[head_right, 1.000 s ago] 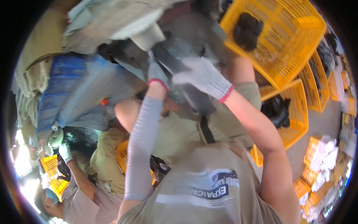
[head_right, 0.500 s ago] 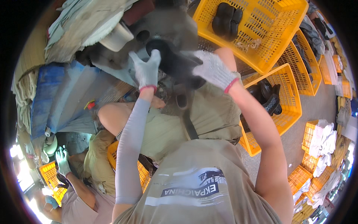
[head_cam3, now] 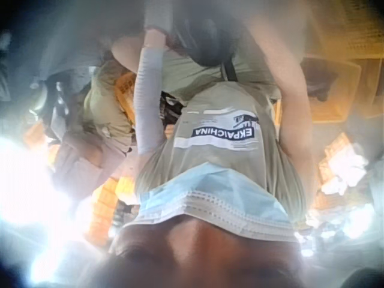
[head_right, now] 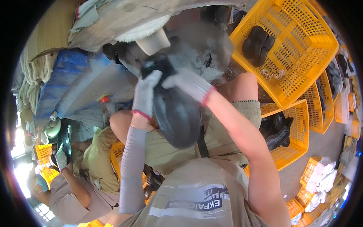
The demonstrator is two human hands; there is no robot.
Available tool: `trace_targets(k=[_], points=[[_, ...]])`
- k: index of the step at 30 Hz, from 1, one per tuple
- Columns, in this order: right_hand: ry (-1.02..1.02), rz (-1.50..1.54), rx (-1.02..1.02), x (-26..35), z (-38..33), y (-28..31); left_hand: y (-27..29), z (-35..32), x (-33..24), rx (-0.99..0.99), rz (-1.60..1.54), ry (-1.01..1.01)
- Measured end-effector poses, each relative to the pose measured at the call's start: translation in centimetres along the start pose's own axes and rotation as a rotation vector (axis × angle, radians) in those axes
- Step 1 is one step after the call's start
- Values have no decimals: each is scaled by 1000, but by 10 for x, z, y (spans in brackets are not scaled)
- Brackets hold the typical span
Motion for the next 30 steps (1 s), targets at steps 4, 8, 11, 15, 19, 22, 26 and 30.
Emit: trace_targets(k=[4, 8, 11, 15, 19, 22, 26, 30], points=[[257, -957, -123, 48, 15, -10, -8, 24, -3, 190, -395, 192], [-175, -450, -582, 49, -62, 3, -37, 17, 49, 351, 62, 98], [-196, -475, -451, 50, -60, -16, -35, 11, 64, 481, -477, 237], [-176, -509, -516, 61, -47, -18, -35, 8, 35, 545, -542, 88], [-131, -731, -572, 92, -148, 46, -80, -7, 36, 532, -123, -98], [-208, -444, -371, 72, -248, 151, -92, -14, 63, 707, -205, -4], [-638, -96, -578, -56, -282, 308, -70, 11, 118, 633, -255, 393], [-740, -468, -916, -235, -191, 399, -81, 30, 150, 708, -303, 590]])
Point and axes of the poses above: each hand's wrist, its own z-axis towards the middle knuckle, its own y-axis out of the back of the hand, x = y × z, the point moved 6 cm from there along z, towards the middle knuckle, and after that the axes turned 2 degrees about x, right-handed, at the moved point
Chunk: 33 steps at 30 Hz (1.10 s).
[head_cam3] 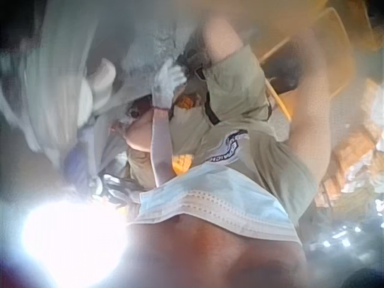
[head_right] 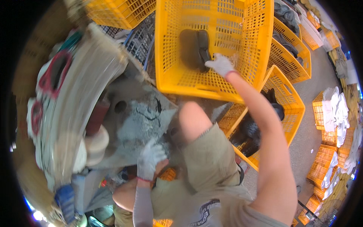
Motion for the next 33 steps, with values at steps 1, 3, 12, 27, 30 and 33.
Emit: trace_targets(k=[1, 3, 12, 27, 30, 33], points=[[-170, 20, 26, -22, 34, -39, 8, 3, 3, -81, 152, 25], [-307, 72, 95, -48, 86, -100, 27, 1, 8, -274, 178, 68], [-156, 384, -110, -31, 63, -44, -83, 32, -53, -327, 640, -282], [438, -62, 45, 52, -196, 49, -234, 205, -32, -288, 730, -570], [35, -233, -191, 33, -152, 118, -231, 171, -64, -307, 558, -652], [368, 246, -408, 71, -182, 155, -237, 145, -73, -216, 276, -500]])
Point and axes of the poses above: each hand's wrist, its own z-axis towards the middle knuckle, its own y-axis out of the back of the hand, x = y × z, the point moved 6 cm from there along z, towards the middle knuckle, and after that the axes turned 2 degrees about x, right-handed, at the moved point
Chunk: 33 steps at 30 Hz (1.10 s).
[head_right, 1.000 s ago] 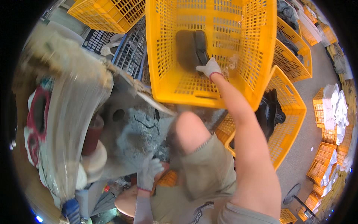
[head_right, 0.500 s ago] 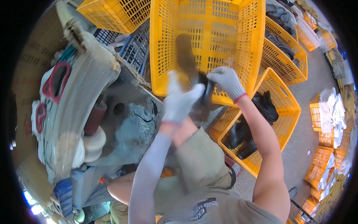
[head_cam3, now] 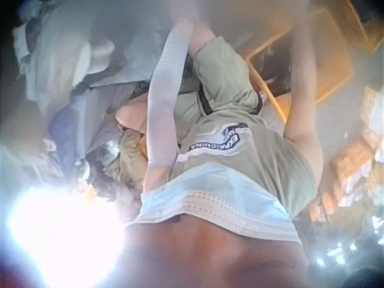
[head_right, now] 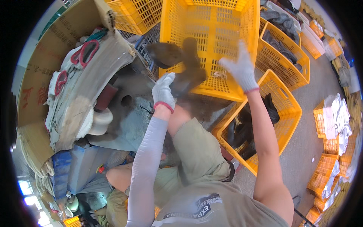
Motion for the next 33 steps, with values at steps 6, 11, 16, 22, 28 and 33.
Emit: trace_targets(k=[6, 11, 16, 22, 28, 33], points=[[184, 185, 60, 80, -25, 18, -37, -33, -45, 463, -309, 121], [-208, 719, 282, 41, 9, -5, -15, -71, -19, 207, -121, 128], [170, 508, 450, 74, -77, -87, 54, -113, 8, 72, 183, -248], [37, 324, 634, 161, -175, -131, 161, -111, 6, -280, -598, 7], [64, 437, 230, 193, -120, -221, 186, -26, -27, -190, -673, -200], [96, 348, 207, 202, -104, -252, 225, 25, 4, -51, -905, 52]])
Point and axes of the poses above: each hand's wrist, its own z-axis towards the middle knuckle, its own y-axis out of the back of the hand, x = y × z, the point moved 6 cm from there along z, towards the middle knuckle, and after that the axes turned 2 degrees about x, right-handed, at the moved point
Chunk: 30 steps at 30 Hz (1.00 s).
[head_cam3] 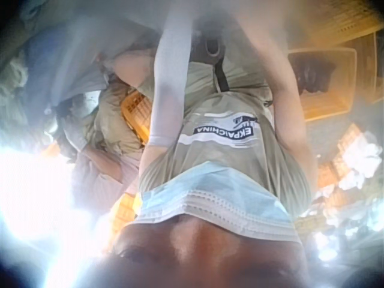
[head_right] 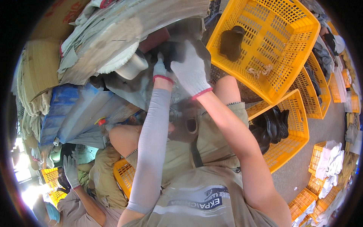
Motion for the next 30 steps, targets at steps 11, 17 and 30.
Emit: trace_targets(k=[11, 17, 30], points=[[-26, 31, 391, -14, 44, -60, 29, -86, -97, -441, 2010, -711], [25, -62, 386, 14, 36, -59, -18, -101, -64, -180, 2035, -584], [118, -92, -43, 15, -58, 32, -4, -32, -4, -305, 242, -193]])
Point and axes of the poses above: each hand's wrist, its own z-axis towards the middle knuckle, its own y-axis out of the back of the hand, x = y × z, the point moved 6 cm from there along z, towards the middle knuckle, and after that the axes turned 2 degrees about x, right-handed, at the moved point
